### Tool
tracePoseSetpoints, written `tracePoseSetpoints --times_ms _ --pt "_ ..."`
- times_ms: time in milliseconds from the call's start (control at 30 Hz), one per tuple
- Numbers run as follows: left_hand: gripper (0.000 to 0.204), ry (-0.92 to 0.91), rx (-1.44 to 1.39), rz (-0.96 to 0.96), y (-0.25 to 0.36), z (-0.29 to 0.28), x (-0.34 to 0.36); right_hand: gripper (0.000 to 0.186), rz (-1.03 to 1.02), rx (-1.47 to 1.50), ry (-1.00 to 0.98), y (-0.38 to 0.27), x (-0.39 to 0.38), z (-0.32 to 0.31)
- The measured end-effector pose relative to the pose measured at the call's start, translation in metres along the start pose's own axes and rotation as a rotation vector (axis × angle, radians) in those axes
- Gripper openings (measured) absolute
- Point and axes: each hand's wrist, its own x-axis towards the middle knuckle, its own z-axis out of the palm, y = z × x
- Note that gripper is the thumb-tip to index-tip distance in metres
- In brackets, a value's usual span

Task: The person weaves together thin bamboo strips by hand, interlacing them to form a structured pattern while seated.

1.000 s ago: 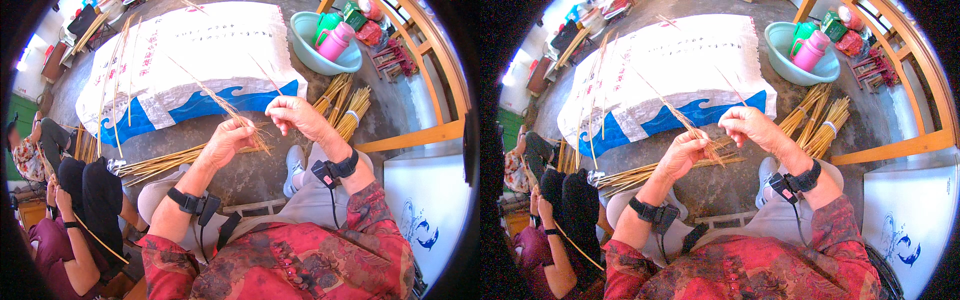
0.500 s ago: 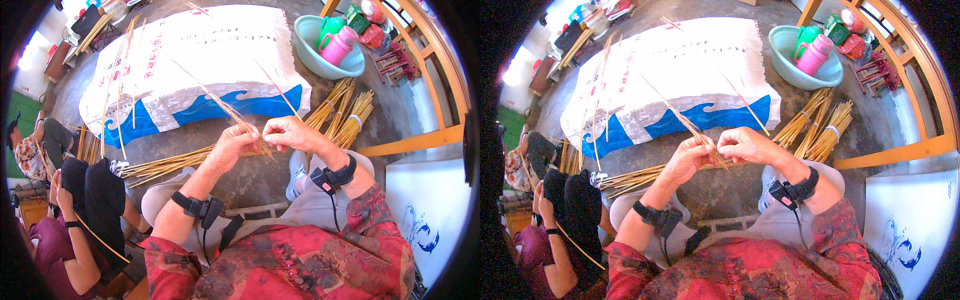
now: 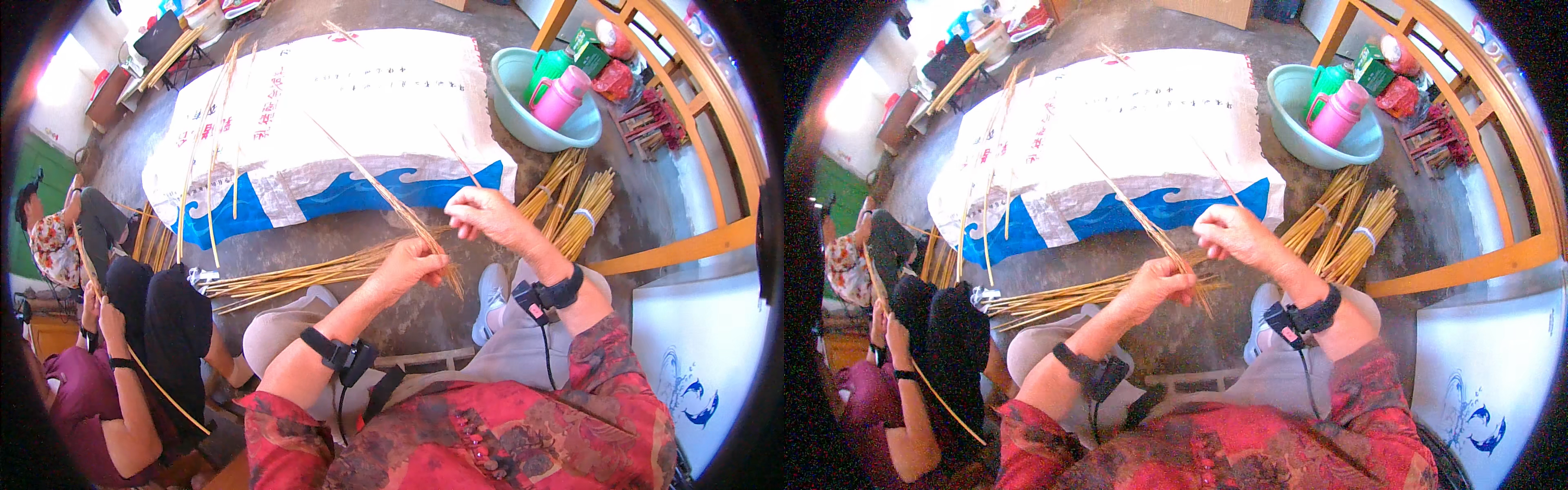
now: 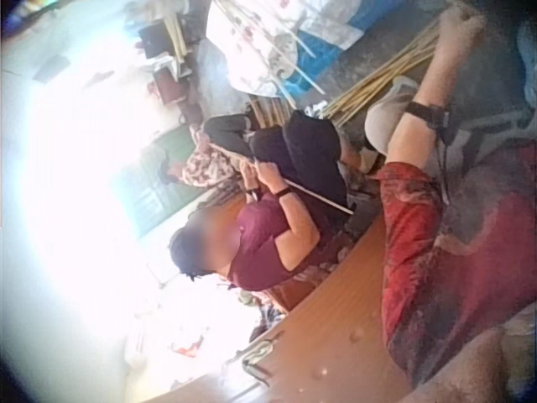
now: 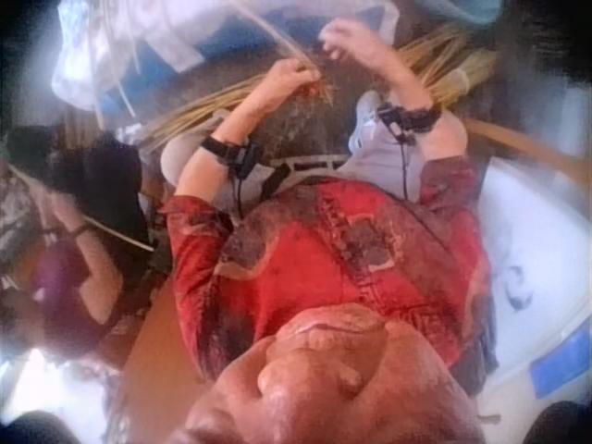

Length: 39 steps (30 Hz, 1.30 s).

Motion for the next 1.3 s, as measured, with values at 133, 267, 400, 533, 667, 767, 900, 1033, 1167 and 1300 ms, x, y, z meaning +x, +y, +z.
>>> tracePoseSetpoints --times_ms 133,267,400,533,667,767,900,1033,1167,1300 --pt "0.02 -0.042 0.148 0.002 0.001 0.012 0.002 0.027 -0.063 -0.094 -0.032 0.007 0.008 0.026" --pt "0.023 -0.118 0.221 -0.059 0.003 0.015 0.001 0.025 -0.19 -0.247 -0.059 0.017 0.018 0.03" --pt "0.025 -0.127 0.133 -0.02 0.008 0.007 0.001 0.022 0.026 0.204 -0.083 0.017 0.017 0.022" --pt "0.026 0.155 -0.002 0.023 0.014 -0.024 0.003 0.024 0.077 0.461 -0.092 0.012 0.006 0.02" --pt "0.026 0.26 -0.308 0.178 0.027 -0.035 0.009 0.025 0.081 0.556 -0.204 0.02 -0.004 0.025" --pt "0.026 0.236 -0.397 0.256 0.036 -0.03 0.013 0.025 0.078 0.583 -0.256 0.018 -0.01 0.027" --pt "0.018 0.148 -0.422 0.309 0.033 -0.034 0.019 0.027 0.095 0.584 -0.326 0.011 -0.017 0.029" --pt "0.012 0.17 -0.387 0.34 0.043 -0.035 0.025 0.029 0.054 0.432 -0.276 0.009 -0.015 0.025" --pt "0.011 0.167 -0.408 0.368 0.054 -0.04 0.025 0.026 0.048 0.321 -0.238 -0.003 -0.019 0.016" --pt "0.01 0.23 -0.373 0.388 0.059 -0.045 0.022 0.02 0.078 0.279 -0.324 -0.007 -0.025 0.017"
